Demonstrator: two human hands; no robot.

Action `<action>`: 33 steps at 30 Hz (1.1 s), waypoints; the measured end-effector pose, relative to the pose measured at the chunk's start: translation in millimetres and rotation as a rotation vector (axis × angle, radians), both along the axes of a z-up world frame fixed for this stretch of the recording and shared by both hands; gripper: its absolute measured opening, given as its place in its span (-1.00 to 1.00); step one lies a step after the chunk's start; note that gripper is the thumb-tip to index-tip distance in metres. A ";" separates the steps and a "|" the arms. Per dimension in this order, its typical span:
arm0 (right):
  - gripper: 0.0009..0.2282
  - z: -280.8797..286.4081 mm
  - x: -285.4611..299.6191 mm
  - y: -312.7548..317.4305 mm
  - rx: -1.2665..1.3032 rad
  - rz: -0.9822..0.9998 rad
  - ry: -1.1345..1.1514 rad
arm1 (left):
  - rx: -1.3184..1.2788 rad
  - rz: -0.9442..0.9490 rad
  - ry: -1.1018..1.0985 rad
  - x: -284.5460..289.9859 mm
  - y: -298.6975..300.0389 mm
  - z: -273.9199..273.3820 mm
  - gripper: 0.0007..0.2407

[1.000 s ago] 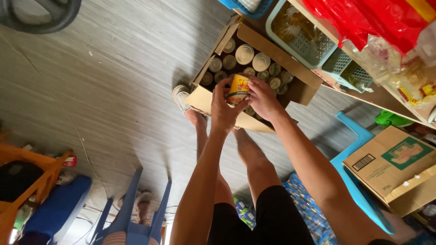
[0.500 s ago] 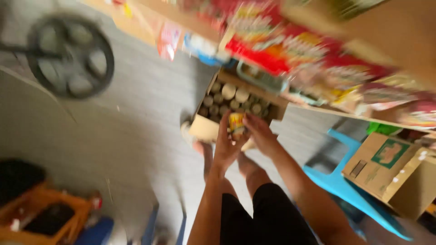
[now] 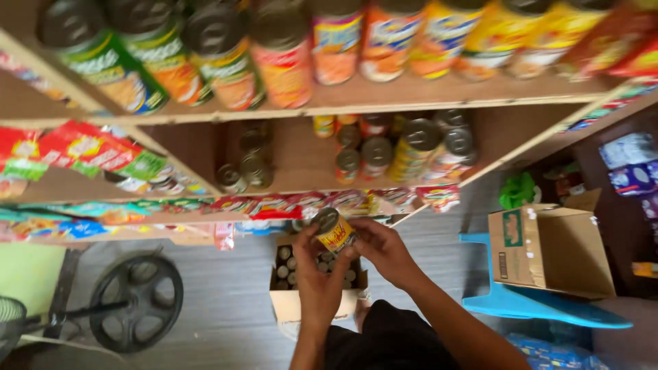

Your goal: Stocking grocery store shelves with canned goods from a cardboard box.

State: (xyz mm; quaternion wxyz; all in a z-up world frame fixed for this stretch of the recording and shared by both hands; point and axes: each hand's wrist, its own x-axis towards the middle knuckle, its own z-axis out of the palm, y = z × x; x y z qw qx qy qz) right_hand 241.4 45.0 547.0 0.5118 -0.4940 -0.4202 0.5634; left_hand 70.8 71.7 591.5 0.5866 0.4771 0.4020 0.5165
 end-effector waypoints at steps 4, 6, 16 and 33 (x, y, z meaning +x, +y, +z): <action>-0.60 56.9 43.3 -11.8 0.278 -0.156 -0.014 | 0.386 -0.028 0.341 33.6 8.7 81.0 -0.42; -0.59 90.5 61.2 -13.2 0.395 -0.204 -0.026 | 0.496 -0.057 0.394 49.7 16.6 118.6 -0.42; -0.72 215.8 113.1 -14.1 0.840 -0.716 -1.047 | 0.857 -0.276 0.106 135.8 96.9 292.0 -0.44; -0.75 224.2 137.8 -4.3 0.878 -0.706 -1.170 | 1.227 -0.010 0.451 176.8 213.0 315.8 -0.68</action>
